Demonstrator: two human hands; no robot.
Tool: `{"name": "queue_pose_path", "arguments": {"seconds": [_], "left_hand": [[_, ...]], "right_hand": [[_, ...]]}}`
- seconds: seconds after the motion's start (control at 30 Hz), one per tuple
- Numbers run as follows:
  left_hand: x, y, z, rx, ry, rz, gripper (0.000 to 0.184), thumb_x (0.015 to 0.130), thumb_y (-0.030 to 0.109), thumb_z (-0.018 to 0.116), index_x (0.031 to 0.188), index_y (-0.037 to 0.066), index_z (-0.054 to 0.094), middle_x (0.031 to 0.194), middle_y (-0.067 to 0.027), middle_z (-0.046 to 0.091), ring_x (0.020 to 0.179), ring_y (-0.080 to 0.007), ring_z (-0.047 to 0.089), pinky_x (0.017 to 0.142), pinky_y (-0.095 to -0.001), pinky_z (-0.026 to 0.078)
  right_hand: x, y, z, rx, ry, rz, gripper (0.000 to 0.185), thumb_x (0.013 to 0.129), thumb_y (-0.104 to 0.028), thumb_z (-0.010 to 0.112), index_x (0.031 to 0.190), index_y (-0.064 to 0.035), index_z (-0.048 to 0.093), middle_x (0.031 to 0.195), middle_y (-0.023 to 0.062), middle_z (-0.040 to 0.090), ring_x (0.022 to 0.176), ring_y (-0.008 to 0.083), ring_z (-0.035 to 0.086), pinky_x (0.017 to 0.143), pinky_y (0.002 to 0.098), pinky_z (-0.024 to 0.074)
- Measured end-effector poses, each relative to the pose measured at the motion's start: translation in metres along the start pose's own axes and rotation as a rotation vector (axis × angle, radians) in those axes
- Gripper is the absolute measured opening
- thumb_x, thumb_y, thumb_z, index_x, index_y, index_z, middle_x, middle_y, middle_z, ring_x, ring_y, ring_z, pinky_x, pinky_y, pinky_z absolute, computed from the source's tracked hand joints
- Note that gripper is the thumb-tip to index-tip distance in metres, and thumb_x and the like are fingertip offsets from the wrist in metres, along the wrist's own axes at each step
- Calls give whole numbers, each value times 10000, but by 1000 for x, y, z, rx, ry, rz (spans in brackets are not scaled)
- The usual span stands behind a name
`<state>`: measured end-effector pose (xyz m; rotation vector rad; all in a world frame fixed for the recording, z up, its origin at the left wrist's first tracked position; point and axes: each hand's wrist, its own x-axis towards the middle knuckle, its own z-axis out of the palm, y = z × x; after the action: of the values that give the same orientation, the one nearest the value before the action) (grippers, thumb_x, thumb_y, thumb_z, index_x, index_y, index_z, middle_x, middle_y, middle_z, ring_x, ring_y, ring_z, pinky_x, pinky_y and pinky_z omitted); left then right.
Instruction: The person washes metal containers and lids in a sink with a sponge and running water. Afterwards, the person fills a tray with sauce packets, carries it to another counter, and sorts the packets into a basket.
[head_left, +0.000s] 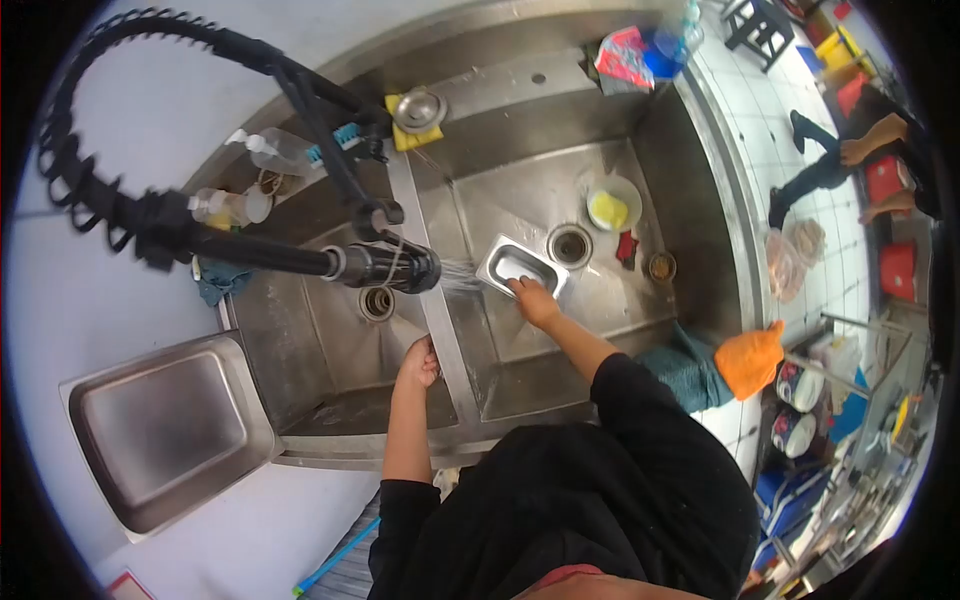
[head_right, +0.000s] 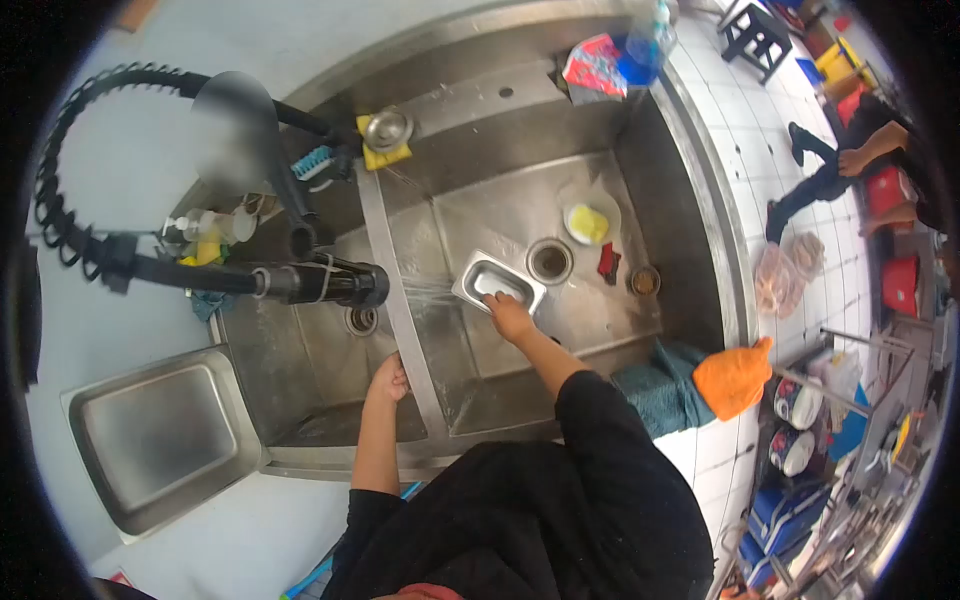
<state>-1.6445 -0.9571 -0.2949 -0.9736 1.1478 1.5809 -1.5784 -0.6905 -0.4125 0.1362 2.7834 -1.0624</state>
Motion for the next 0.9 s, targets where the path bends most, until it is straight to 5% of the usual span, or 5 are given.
{"name": "queue_pose_path", "arguments": {"seconds": [0.23,0.5,0.63,0.73,0.9], "left_hand": [[8,-6,-26,384,116,-33,230,921,223,440,927,66,608,709,-34,615,438,-95,466,389,-246,404],[25,-33,-28,274,19,-125,496,929,526,409,1237,156,528,1174,-55,590,1066,-210,530,889,-421,427],[2,-15,-13,460,62,-133,530,919,444,453,1348,134,419,1220,-65,568,1066,-219,535,871,-392,441],[-9,6,-30,758,290,179,598,733,57,521,1319,29,406,1103,-108,578,874,-201,613,714,-324,522],[-110,62,25,169,199,677,640,765,-83,542,1346,77,328,1159,-115,543,989,-235,595,821,-358,515]], "right_hand": [[-49,6,-18,-73,384,876,616,804,-459,631,1325,-206,419,1208,189,492,1156,375,459,936,472,404],[-57,6,5,378,-61,1360,997,716,-626,645,1453,-176,148,1376,297,307,1218,441,423,1010,487,355],[-64,29,-1,485,-846,1072,780,730,-681,596,1276,-130,514,1167,224,580,1119,346,555,866,481,457],[-61,1,-50,-210,-898,321,622,819,-638,506,1117,-107,634,1056,186,650,1006,291,622,812,445,490],[2,-134,-163,191,-534,18,475,935,-431,388,1216,-77,534,1060,112,655,947,276,632,758,423,494]]}}
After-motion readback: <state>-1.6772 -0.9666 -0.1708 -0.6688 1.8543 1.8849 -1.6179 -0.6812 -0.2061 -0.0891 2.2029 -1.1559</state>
